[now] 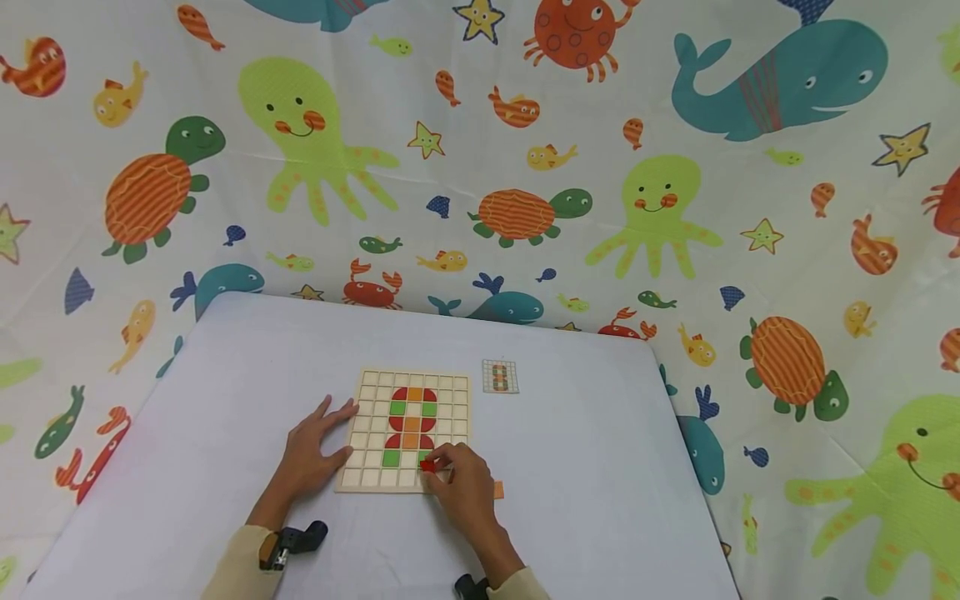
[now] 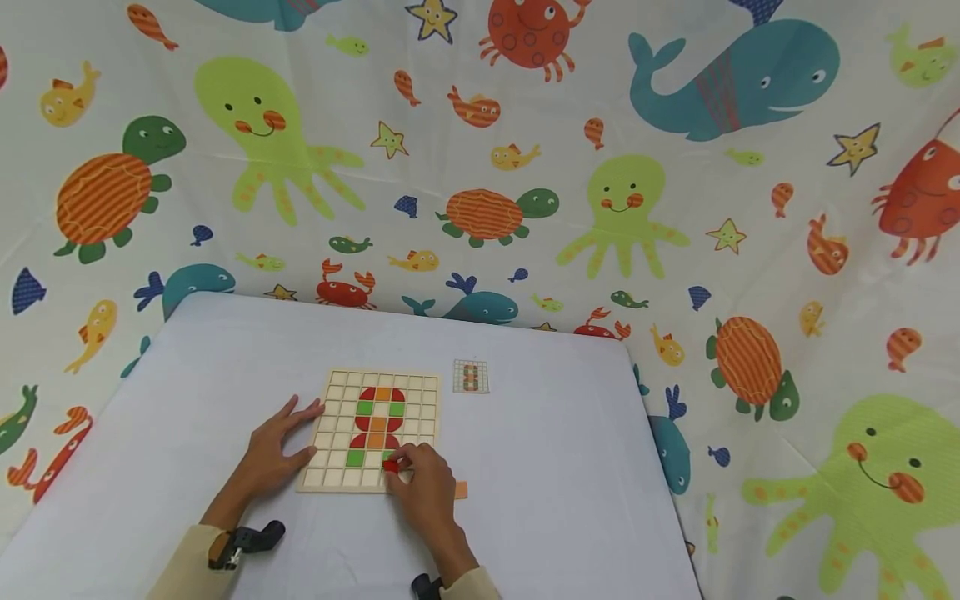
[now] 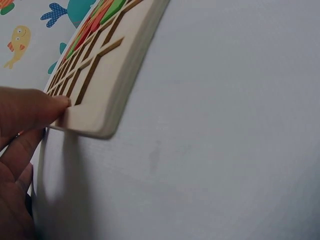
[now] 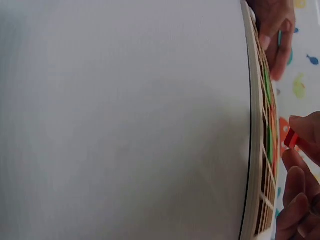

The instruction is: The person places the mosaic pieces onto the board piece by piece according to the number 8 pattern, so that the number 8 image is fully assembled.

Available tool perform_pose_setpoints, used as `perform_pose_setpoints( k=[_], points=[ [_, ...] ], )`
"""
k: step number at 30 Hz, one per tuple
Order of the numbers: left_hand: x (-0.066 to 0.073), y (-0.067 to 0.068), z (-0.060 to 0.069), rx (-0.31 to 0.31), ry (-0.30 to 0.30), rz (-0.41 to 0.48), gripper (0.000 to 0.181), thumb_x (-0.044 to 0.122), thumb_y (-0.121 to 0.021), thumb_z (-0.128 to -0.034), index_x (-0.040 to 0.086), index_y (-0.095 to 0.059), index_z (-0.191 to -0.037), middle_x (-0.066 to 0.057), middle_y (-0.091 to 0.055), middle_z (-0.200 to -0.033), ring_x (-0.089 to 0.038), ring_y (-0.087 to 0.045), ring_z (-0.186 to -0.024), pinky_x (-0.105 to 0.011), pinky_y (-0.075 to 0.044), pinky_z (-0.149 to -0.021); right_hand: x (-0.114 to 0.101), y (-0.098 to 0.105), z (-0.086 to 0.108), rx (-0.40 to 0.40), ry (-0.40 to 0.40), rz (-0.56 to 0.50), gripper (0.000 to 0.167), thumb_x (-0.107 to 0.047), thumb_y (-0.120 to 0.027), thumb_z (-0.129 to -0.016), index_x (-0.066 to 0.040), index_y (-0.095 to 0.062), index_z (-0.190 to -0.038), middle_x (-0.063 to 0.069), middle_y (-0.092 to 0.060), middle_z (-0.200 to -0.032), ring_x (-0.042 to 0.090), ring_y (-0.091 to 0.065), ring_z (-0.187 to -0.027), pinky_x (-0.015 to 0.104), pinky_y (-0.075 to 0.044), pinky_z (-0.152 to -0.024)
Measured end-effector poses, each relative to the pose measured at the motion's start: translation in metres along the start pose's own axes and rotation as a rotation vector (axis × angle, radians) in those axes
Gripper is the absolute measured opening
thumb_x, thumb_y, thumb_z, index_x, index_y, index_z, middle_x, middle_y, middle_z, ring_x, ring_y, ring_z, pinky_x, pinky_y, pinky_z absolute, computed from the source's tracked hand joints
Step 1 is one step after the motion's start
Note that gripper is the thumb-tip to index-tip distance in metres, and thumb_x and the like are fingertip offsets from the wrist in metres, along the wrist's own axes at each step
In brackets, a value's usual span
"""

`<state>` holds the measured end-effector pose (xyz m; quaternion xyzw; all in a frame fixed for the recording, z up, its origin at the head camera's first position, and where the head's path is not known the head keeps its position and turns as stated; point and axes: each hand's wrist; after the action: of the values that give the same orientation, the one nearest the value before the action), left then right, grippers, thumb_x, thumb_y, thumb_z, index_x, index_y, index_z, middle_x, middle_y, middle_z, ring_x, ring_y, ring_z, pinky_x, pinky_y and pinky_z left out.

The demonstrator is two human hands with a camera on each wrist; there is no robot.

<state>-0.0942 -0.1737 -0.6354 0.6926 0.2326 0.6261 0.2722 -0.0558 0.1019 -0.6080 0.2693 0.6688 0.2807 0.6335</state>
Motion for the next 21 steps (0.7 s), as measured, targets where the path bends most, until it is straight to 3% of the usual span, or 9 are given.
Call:
perform_pose_setpoints(
  k=[8, 14, 21],
  points=[
    [-0.003, 0.000, -0.001, -0.022, 0.013, -0.014, 0.068, 0.011, -0.079, -0.0887, 0.012, -0.056, -0.153, -0.021, -0.046, -0.165, -0.054, -0.025, -0.159, -0.082, -0.017, -0.119, -0.021, -0.024, 0.000, -0.047, 0.052, 0.027, 0.020, -0.029, -0.091, -0.084, -0.030, -0.080, -0.100, -0.016, -0.070, -0.087, -0.003, -0.050, -0.074, 0.018, -0.042, -0.068],
    [-0.004, 0.000, -0.001, -0.023, 0.017, -0.018, 0.069, 0.012, -0.080, -0.0886, 0.012, -0.056, -0.153, -0.021, -0.046, -0.165, -0.054, -0.026, -0.159, -0.083, -0.017, -0.119, -0.032, -0.041, 0.000, -0.104, 0.072, 0.108, 0.020, -0.031, -0.091, -0.084, -0.029, -0.080, -0.100, -0.018, -0.068, -0.085, -0.005, -0.050, -0.077, 0.018, -0.043, -0.069],
    [-0.004, 0.000, -0.001, -0.016, 0.010, -0.012, 0.068, 0.011, -0.080, -0.0882, 0.012, -0.057, -0.152, -0.019, -0.049, -0.163, -0.053, -0.026, -0.159, -0.083, -0.017, -0.118, -0.038, -0.047, -0.002, -0.069, 0.077, 0.165, 0.019, -0.029, -0.093, -0.082, -0.026, -0.083, -0.098, -0.017, -0.062, -0.078, -0.005, -0.046, -0.071, 0.016, -0.038, -0.063]
  ],
)
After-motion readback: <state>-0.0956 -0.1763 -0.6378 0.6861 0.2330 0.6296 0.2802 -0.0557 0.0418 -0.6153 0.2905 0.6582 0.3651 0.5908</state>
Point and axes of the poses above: each hand's wrist, its own z-axis away from the middle knuckle, its own y-axis out of the back of the hand, x = y × z
